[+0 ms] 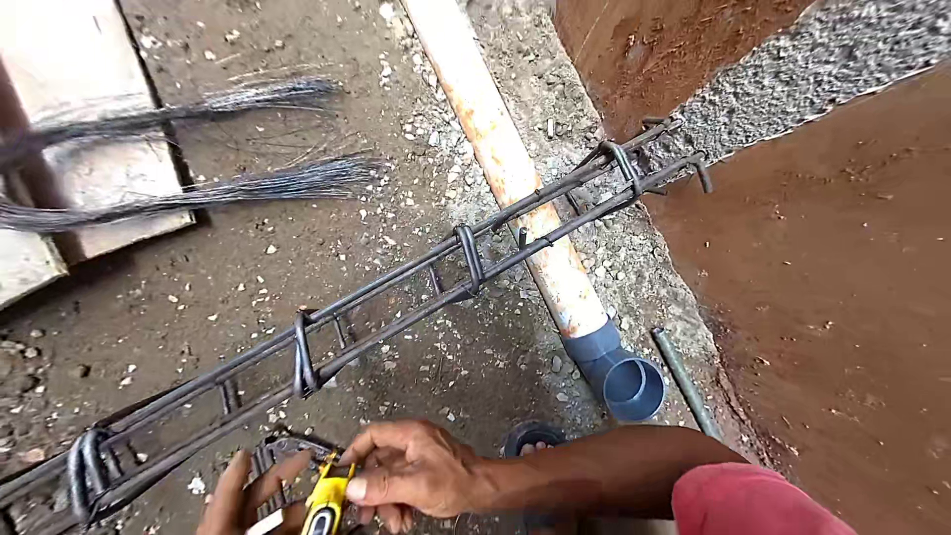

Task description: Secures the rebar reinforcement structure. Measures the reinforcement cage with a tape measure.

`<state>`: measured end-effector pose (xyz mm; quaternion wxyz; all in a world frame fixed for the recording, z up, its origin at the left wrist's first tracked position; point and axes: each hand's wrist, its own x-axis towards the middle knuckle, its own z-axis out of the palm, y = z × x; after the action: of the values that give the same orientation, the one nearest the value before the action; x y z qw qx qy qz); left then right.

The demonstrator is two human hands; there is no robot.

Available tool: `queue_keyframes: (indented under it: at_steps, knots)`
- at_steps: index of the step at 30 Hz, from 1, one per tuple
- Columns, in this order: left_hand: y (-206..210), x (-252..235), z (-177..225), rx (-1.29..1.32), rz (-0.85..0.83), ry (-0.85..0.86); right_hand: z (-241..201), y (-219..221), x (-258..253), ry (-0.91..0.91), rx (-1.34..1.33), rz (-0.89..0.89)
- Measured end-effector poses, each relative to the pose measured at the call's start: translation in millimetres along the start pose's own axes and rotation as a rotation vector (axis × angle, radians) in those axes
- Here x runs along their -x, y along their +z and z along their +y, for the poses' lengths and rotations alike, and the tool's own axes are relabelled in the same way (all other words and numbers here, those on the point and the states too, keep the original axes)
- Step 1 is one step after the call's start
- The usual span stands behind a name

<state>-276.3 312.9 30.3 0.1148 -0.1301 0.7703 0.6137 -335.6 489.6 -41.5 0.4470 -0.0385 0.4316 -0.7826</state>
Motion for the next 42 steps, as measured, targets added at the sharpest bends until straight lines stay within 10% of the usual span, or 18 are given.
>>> queue_keyframes:
  at_steps: [20,32,42]
  knots:
    - [12,-9,-62,0.057,-0.570,0.456,8,16,91,-0.159,0.310,0.420]
    - [-28,15,-86,-0.167,-0.665,0.495,26,43,71,0.243,0.597,0.262]
    - [-21,29,-100,-0.060,-0.675,0.311,62,20,73,0.125,0.388,0.077]
